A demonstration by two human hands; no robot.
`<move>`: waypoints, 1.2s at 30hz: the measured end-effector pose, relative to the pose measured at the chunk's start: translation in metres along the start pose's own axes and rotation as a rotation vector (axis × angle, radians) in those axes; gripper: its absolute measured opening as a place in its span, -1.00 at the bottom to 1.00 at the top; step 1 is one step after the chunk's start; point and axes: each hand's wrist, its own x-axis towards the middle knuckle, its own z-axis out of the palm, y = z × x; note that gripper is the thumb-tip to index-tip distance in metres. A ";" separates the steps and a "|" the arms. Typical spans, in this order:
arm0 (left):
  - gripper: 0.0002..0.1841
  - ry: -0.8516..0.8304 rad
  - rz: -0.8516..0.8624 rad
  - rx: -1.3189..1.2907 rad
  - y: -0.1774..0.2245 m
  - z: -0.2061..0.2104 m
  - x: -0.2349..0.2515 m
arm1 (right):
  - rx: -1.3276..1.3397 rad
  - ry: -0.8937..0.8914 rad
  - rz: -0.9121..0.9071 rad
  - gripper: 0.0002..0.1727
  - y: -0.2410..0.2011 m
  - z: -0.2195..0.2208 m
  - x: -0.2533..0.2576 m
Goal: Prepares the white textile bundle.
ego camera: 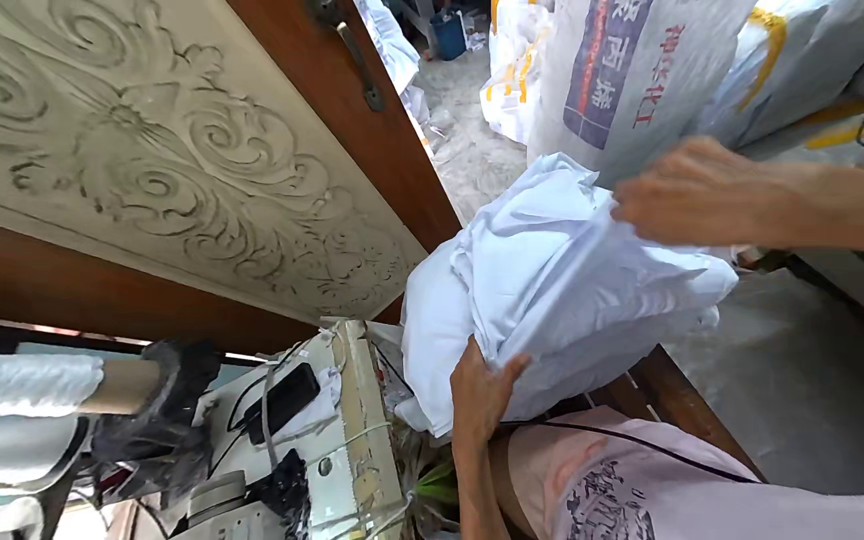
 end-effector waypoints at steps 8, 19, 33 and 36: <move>-0.56 0.093 0.021 0.155 0.003 0.003 -0.001 | -0.124 0.296 -0.158 -0.70 -0.026 0.019 0.112; -0.73 -0.052 -0.145 -0.328 -0.033 -0.032 0.061 | 0.192 0.170 -0.226 -0.64 -0.010 0.114 -0.027; -0.27 0.055 -0.058 0.272 0.016 -0.008 0.014 | -0.121 0.378 -0.162 -0.81 0.044 -0.001 0.078; -0.18 0.082 -0.052 0.340 0.021 -0.001 0.009 | -0.137 0.478 -0.194 -0.82 0.030 0.007 0.140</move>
